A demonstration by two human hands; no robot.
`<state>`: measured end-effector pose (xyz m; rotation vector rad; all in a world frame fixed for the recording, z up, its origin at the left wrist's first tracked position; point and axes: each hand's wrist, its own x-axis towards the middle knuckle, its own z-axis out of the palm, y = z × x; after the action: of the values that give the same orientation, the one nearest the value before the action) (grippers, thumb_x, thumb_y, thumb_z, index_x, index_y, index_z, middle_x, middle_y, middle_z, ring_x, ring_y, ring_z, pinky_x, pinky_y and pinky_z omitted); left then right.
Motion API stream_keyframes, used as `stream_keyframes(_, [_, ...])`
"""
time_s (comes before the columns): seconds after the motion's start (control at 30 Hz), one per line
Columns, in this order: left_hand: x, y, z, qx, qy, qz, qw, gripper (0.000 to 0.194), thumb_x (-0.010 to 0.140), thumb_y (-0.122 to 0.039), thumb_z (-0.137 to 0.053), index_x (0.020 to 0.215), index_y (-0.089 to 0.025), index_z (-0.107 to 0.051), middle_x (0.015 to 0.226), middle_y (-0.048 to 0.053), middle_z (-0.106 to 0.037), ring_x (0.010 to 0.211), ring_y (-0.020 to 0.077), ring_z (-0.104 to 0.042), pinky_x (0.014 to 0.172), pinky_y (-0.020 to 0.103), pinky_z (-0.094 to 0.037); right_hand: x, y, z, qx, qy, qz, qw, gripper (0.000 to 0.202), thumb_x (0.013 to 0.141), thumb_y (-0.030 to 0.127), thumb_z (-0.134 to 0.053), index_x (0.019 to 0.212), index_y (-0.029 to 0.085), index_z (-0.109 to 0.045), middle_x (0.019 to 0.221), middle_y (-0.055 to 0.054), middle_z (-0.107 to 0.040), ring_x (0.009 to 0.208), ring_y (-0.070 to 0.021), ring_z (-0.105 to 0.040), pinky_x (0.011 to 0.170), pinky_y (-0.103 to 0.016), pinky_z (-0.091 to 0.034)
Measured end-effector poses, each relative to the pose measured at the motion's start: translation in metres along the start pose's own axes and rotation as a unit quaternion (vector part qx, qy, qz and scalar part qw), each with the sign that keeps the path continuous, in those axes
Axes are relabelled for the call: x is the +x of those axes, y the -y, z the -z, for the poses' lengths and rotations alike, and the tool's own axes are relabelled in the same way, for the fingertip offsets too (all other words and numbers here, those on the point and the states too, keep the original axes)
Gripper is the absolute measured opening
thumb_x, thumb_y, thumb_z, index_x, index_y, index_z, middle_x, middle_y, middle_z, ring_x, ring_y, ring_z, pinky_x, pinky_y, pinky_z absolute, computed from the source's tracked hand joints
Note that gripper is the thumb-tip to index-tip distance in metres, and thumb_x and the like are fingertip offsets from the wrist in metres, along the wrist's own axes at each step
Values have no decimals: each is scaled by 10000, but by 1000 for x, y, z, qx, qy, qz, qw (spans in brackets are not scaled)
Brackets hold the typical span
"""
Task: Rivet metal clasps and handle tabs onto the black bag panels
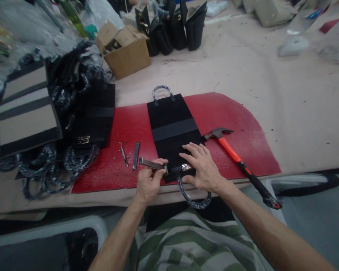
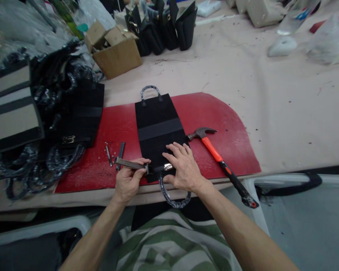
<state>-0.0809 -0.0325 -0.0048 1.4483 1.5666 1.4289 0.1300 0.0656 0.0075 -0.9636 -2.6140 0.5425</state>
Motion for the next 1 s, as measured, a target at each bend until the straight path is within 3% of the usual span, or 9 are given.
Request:
stream_keyframes(0.13, [0, -4, -3, 17, 9, -23, 1000, 81, 893, -211, -616, 970, -189, -631, 1052, 90, -739, 998, 220, -701, 910, 370, -559, 0, -1, -1, 1, -5, 1, 1000, 772, 687, 559, -775, 1335, 185, -586, 1489, -139, -465, 1420, -370, -320, 1180, -577, -190])
stream_keyframes(0.3, [-5, 1, -6, -9, -23, 17, 1000, 119, 928, -257, -599, 1024, -197, -637, 1077, 88, -719, 1025, 228, -693, 935, 391, -546, 0, 0, 0, 3, -2, 0, 1000, 760, 687, 538, -777, 1332, 185, -587, 1484, -138, -469, 1413, -366, -333, 1177, -575, -200])
stream_keyframes(0.5, [-8, 6, -8, -12, -25, 20, 999, 148, 931, -270, -606, 1055, -200, -645, 1106, 92, -710, 1047, 231, -684, 957, 400, -537, -1, -2, -2, 10, -10, 3, 1000, 740, 715, 566, -741, 1334, 191, -584, 1482, -136, -471, 1414, -375, -328, 1177, -583, -188])
stream_keyframes(0.7, [-5, 1, -10, 25, -16, -35, 999, 92, 910, -223, -609, 999, -203, -617, 1058, 79, -731, 1013, 216, -694, 919, 371, -547, -1, 0, -3, 0, -13, 6, 1000, 762, 700, 588, -756, 1324, 181, -598, 1473, -140, -475, 1407, -369, -332, 1177, -574, -198])
stream_keyframes(0.8, [-4, -1, -11, 37, -19, -20, 999, 97, 918, -238, -590, 1004, -201, -619, 1062, 87, -731, 1022, 221, -692, 932, 379, -542, 0, -1, -3, -2, -12, 6, 1000, 762, 698, 573, -760, 1327, 174, -598, 1476, -147, -470, 1403, -374, -334, 1176, -576, -197])
stream_keyframes(1.0, [-1, -2, -7, -2, -15, 3, 1000, 95, 903, -256, -598, 971, -191, -612, 1045, 93, -727, 1017, 225, -689, 930, 376, -542, -8, 2, 3, 74, -16, 23, 997, 579, 790, 457, -676, 1302, 196, -602, 1437, -138, -504, 1367, -352, -398, 1155, -583, -228])
